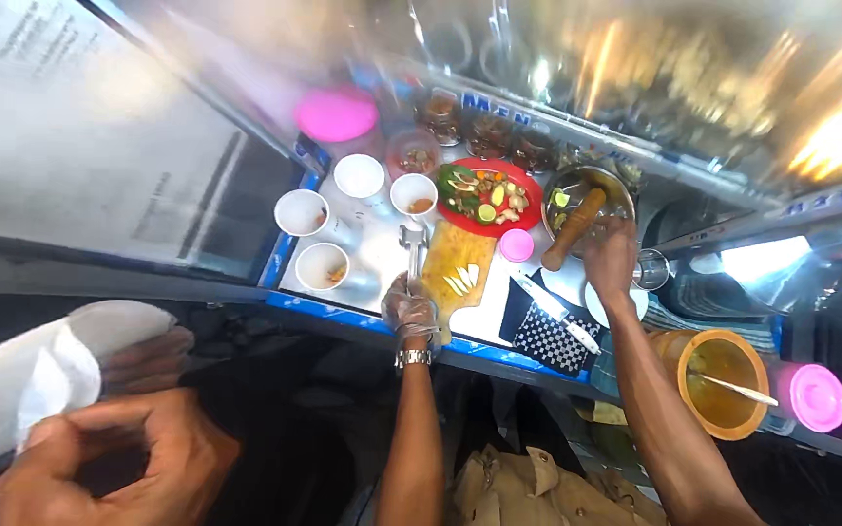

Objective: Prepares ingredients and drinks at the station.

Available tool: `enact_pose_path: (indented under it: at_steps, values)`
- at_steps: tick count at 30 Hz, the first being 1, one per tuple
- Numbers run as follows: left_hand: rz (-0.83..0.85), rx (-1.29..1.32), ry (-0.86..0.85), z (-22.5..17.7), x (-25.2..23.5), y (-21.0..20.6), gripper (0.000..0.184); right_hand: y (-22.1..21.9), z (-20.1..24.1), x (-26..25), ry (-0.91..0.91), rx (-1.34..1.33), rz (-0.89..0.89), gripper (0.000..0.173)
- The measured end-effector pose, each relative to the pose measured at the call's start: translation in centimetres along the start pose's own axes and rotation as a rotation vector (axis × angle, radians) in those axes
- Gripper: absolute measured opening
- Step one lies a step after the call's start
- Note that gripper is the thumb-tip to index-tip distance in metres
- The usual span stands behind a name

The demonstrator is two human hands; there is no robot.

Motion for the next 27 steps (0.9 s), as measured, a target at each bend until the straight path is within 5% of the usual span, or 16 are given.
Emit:
enact_pose_path:
  at_steps: [3, 5, 9, 13, 18, 22, 27]
  values:
    - [-0.009, -0.012, 0.008, 0.4, 0.3, -0.1, 0.044, -1.9, 4.3, 4.7, 0.283, -0.107, -0.006, 0.029]
    - [-0.031, 0.004, -0.002, 0.4, 0.5, 0.1, 0.043, -5.5, 6.9, 6.7, 0.353, -0.192, 0.15, 0.025]
    - [-0.111, 0.073, -0.009, 0.8, 2.1, 0.7, 0.04, -12.4, 9.5, 10.2, 0.115, -0.456, 0.674, 0.032]
    - [-0.177, 0.141, -0.021, 0.1, 7.8, 1.1, 0.038, -15.4, 10.9, 12.8, -0.019, -0.677, 0.855, 0.049]
    - [-0.065, 0.261, -0.316, 0.1, 13.0, -1.1, 0.032, -13.6, 9.3, 14.0, -0.136, -0.788, 0.712, 0.032]
    - [-0.103, 0.092, -0.318, -1.3, 9.3, -1.2, 0.031, -12.2, 4.4, 11.8, -0.129, -0.58, 0.52, 0.035]
    - [0.203, -0.311, -0.426, -3.8, 4.8, -3.8, 0.057, -11.6, 2.1, 10.6, -0.127, -0.334, 0.435, 0.037]
Point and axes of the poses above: each hand's wrist, its own x-axis away from the middle knuckle, its own y-axis out of the back of the hand, z = x × y, the point moved 4 cm from there along -x, towards the middle knuckle, and after that the axes turned 7 degrees about x, right-handed, at the moved point
